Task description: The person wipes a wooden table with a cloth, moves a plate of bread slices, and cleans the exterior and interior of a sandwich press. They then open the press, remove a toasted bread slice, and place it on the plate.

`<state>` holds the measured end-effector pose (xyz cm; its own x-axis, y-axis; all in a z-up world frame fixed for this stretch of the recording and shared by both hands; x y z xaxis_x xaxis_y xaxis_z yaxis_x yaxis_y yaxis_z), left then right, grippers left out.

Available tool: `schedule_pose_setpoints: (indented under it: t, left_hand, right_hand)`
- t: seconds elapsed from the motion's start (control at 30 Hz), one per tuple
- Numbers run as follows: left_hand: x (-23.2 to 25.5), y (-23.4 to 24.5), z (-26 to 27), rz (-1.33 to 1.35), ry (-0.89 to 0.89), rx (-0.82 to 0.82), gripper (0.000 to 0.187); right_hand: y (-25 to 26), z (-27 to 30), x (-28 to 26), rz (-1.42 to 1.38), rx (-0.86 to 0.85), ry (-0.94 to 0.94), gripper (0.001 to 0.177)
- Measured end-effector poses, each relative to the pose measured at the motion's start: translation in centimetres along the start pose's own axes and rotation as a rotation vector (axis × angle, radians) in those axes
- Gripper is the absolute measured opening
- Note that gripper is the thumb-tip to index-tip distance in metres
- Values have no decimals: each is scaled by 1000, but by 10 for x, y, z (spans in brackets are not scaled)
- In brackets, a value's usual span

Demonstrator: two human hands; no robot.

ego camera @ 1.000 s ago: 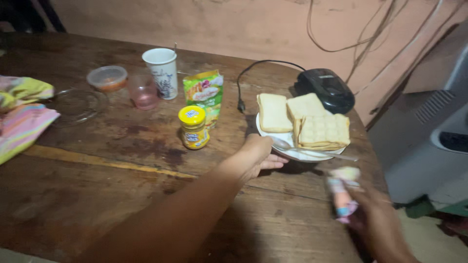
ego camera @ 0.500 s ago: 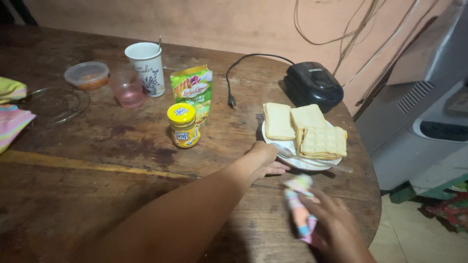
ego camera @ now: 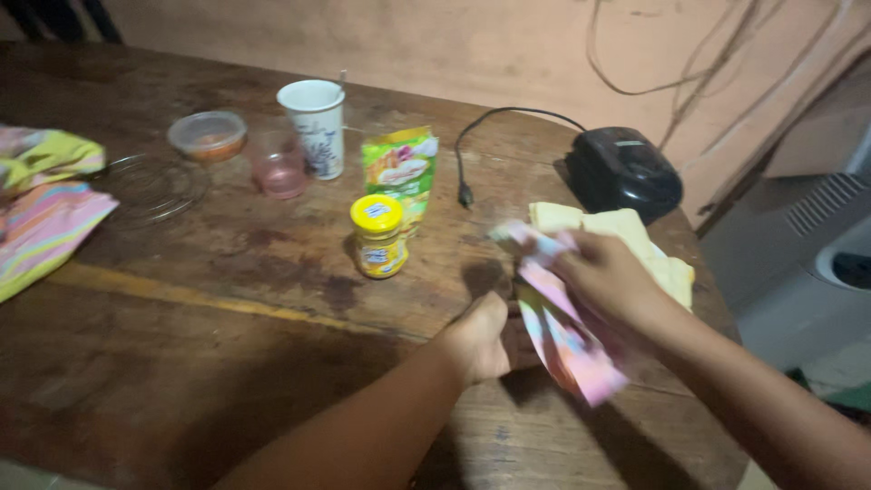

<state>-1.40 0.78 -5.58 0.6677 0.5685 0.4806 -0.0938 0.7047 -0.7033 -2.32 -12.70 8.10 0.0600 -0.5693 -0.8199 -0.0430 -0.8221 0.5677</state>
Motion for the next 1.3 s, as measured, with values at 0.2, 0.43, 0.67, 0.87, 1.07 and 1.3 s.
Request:
schedule_pose_setpoints:
  t: [0.2,0.43,0.67,0.87,1.07,1.3]
  left_hand:
    - [1,33,68,-347,-118,406,37]
    - [20,70,111,-212,-607,838,29]
    - [27,56,111,-470,-1038,1060,23]
    - [18,39,82,-495,-1035,958,20]
    - [36,68,59,-512,-1163,1018,48]
    - [119,111,73,-837,-978,1091,114]
  right_hand:
    - [-103,-98,6,489,36,246,21]
    - [-139,57,21,361,-69,464,33]
    - [-12,77,72,170,-174,187,64]
    - [81,83,189,756,-188,220,62]
    - [-39,120,127,192,-49,277,43]
    - [-99,-25,7,392,208,643,50]
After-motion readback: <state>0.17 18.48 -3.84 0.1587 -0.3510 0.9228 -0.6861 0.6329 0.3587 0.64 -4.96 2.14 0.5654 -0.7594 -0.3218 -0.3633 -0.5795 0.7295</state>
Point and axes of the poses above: each hand's wrist, its own z-axis away from the middle knuckle, its own y-axis out of the back of the hand, x = y × z, the point moved 1 cm from there along -z, towards the middle knuckle, and after that the axes turned 11 degrees about x, right-handed, at the moved point
